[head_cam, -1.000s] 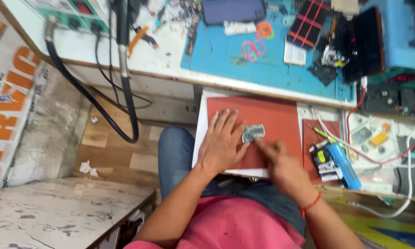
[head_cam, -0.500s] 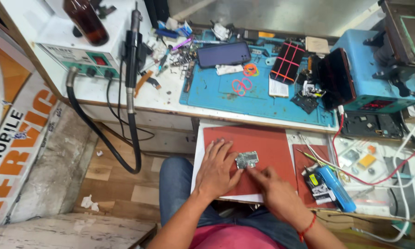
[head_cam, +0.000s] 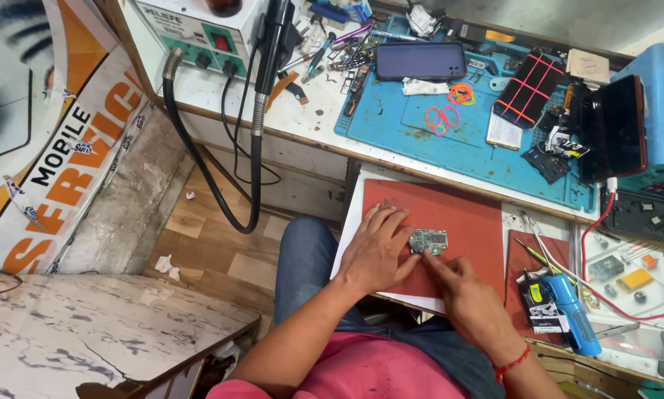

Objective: The person scrapes a small circuit board with a metal tool, then uses a hot air gun to heat the board. The work is performed on a red mat on a cluttered workbench.

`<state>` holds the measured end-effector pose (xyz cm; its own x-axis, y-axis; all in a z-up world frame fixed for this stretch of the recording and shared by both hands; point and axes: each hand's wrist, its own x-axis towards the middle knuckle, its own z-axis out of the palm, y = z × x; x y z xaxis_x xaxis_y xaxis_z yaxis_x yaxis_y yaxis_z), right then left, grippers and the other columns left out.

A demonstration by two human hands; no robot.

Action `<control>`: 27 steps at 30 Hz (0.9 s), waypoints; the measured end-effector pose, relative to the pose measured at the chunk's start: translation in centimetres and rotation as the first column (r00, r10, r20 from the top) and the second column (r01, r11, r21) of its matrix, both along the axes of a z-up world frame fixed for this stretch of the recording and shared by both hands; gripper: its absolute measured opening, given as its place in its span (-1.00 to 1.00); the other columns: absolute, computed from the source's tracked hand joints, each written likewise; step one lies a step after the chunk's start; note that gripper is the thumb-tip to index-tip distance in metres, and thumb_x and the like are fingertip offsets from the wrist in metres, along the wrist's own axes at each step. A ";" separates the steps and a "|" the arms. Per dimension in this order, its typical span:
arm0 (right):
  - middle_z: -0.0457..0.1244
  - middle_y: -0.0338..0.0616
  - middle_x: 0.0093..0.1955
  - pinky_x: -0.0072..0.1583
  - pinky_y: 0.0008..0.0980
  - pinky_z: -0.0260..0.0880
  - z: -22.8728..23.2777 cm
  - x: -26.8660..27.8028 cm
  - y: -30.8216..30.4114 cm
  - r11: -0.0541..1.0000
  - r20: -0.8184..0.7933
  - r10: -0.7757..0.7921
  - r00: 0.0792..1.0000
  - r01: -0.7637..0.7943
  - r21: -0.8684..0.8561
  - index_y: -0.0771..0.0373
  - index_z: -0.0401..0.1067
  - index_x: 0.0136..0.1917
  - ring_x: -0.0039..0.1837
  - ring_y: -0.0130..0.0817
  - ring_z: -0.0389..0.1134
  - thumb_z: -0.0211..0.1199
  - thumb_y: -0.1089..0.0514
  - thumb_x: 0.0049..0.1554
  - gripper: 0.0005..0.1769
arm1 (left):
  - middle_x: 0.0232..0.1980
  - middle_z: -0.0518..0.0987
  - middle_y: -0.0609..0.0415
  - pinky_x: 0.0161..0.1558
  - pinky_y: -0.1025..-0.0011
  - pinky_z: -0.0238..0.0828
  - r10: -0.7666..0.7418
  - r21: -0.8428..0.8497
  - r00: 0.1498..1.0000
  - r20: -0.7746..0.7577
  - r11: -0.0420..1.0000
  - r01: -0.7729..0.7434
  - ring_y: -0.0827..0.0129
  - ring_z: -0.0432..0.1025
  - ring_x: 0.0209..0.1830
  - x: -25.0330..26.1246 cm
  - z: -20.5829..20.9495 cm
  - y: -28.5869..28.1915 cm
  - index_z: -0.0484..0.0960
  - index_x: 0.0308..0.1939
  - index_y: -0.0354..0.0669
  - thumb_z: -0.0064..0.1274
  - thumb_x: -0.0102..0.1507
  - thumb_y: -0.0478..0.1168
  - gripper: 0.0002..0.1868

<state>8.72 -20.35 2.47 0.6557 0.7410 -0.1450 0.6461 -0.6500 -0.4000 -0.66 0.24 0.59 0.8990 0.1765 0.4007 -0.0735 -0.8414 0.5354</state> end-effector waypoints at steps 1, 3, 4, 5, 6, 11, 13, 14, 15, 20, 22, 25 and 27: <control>0.28 0.03 0.14 -0.02 -0.02 0.48 0.2 0.0 0.0 1.000 -0.003 0.007 1.000 -0.007 -0.014 -0.13 0.29 0.47 -0.05 0.14 0.43 0.00 0.28 0.11 -0.32 | 0.32 0.45 -0.20 0.49 -0.09 0.05 -0.004 -0.005 1.000 0.014 1.000 0.004 -0.08 0.26 0.41 0.1 -0.1 0.1 0.61 0.05 -0.21 0.26 0.13 -0.01 -0.51; 0.28 0.02 0.14 -0.02 -0.01 0.47 0.7 -0.1 -0.1 0.997 0.007 -0.044 0.999 0.044 -0.067 -0.15 0.28 0.49 -0.04 0.14 0.43 0.00 0.26 0.14 -0.33 | 0.31 0.45 -0.20 0.49 -0.09 0.05 -0.008 -0.024 0.999 0.038 1.000 0.009 -0.07 0.26 0.40 0.1 -0.3 0.0 0.61 0.04 -0.21 0.27 0.15 0.00 -0.51; 0.28 0.01 0.14 -0.03 0.00 0.46 0.9 -0.3 -0.1 0.989 0.023 -0.102 0.995 0.103 -0.105 -0.16 0.26 0.50 -0.04 0.15 0.42 0.00 0.24 0.16 -0.34 | 0.31 0.45 -0.19 0.49 -0.08 0.05 -0.015 -0.034 0.999 0.033 0.999 0.016 -0.07 0.27 0.40 -0.1 -0.4 -0.3 0.62 0.05 -0.20 0.27 0.15 -0.01 -0.51; 0.28 0.01 0.14 -0.03 0.02 0.45 1.1 -0.1 0.3 0.979 0.047 -0.148 0.988 0.153 -0.133 -0.16 0.24 0.52 -0.04 0.16 0.41 0.00 0.22 0.19 -0.35 | 0.31 0.45 -0.18 0.49 -0.08 0.06 -0.012 -0.034 0.999 0.035 0.999 0.013 -0.06 0.27 0.40 -0.1 -0.4 -0.1 0.62 0.06 -0.19 0.26 0.15 -0.01 -0.51; 0.29 0.00 0.12 -0.03 0.02 0.44 1.3 -0.1 0.5 0.989 0.010 -0.091 0.996 0.091 -0.119 -0.18 0.26 0.50 -0.04 0.15 0.42 0.02 0.20 0.18 -0.37 | 0.31 0.46 -0.18 0.49 -0.07 0.06 -0.009 -0.034 0.999 0.036 0.999 0.010 -0.05 0.28 0.40 0.0 -0.3 0.0 0.63 0.07 -0.18 0.26 0.15 -0.02 -0.51; 0.29 0.01 0.09 -0.03 0.01 0.45 0.9 -0.1 0.3 0.983 0.037 -0.162 0.986 0.165 -0.086 -0.18 0.28 0.50 -0.05 0.14 0.42 0.00 0.19 0.23 -0.41 | 0.30 0.46 -0.17 0.50 -0.08 0.06 -0.009 -0.029 1.000 0.025 1.000 0.009 -0.05 0.29 0.39 0.1 -0.3 0.0 0.61 0.05 -0.19 0.27 0.15 0.00 -0.52; 0.28 0.05 0.10 -0.04 0.02 0.45 0.5 -0.2 0.1 0.998 -0.003 -0.021 1.000 0.021 -0.064 -0.15 0.27 0.51 -0.07 0.14 0.42 -0.01 0.28 0.10 -0.28 | 0.30 0.46 -0.16 0.50 -0.08 0.07 -0.002 -0.034 1.000 0.024 0.999 0.003 -0.04 0.29 0.39 0.0 -0.2 0.0 0.61 0.05 -0.19 0.27 0.14 0.00 -0.51; 0.27 0.07 0.11 -0.04 0.02 0.45 0.4 0.0 0.1 0.997 -0.023 0.054 0.998 -0.055 -0.047 -0.13 0.27 0.51 -0.08 0.14 0.42 -0.02 0.33 0.04 -0.22 | 0.30 0.46 -0.16 0.49 -0.08 0.07 0.002 -0.033 1.000 0.020 0.999 -0.002 -0.04 0.28 0.39 0.0 -0.2 0.1 0.61 0.06 -0.19 0.26 0.13 -0.01 -0.49; 0.28 0.07 0.09 -0.04 0.01 0.46 0.3 0.0 0.1 0.999 -0.003 0.048 0.999 -0.048 -0.022 -0.13 0.28 0.50 -0.08 0.13 0.42 -0.01 0.32 0.05 -0.24 | 0.30 0.46 -0.17 0.49 -0.07 0.08 -0.003 -0.032 1.000 0.014 0.999 0.003 -0.05 0.28 0.40 0.0 -0.1 0.1 0.61 0.07 -0.18 0.26 0.11 -0.02 -0.48; 0.29 0.08 0.09 -0.05 0.03 0.44 0.6 -0.3 -0.3 0.991 0.037 -0.132 0.991 0.131 0.013 -0.08 0.32 0.48 -0.05 0.16 0.41 0.01 0.28 0.19 -0.40 | 0.30 0.46 -0.17 0.48 -0.09 0.08 -0.011 -0.041 1.000 0.025 0.999 0.012 -0.06 0.28 0.39 -0.1 -0.6 -0.1 0.62 0.07 -0.16 0.25 0.15 -0.02 -0.52; 0.29 0.07 0.04 -0.03 0.02 0.44 0.9 -0.2 0.4 1.000 -0.012 -0.014 1.000 0.014 0.019 -0.08 0.35 0.45 -0.05 0.13 0.42 0.04 0.26 0.16 -0.39 | 0.30 0.46 -0.17 0.48 -0.09 0.08 -0.002 -0.035 1.000 0.026 0.999 0.003 -0.06 0.28 0.39 0.1 -0.5 0.3 0.61 0.06 -0.17 0.26 0.15 -0.02 -0.53; 0.28 0.08 0.08 -0.07 0.00 0.44 1.3 -0.5 0.5 0.996 0.034 -0.088 0.996 0.087 0.026 -0.02 0.36 0.43 -0.04 0.14 0.41 0.05 0.23 0.20 -0.47 | 0.29 0.46 -0.18 0.48 -0.10 0.08 -0.014 -0.032 1.000 0.024 0.999 0.015 -0.09 0.27 0.40 0.2 -0.4 0.3 0.60 0.05 -0.21 0.26 0.15 -0.03 -0.52; 0.27 0.08 0.11 -0.07 0.00 0.44 1.5 -0.6 0.3 0.996 0.033 -0.087 0.996 0.086 0.025 0.02 0.36 0.44 -0.06 0.14 0.41 0.02 0.27 0.18 -0.44 | 0.28 0.46 -0.19 0.48 -0.10 0.08 -0.017 -0.022 0.999 0.027 1.000 0.017 -0.11 0.26 0.41 0.3 -0.5 0.3 0.60 0.04 -0.25 0.27 0.16 -0.03 -0.52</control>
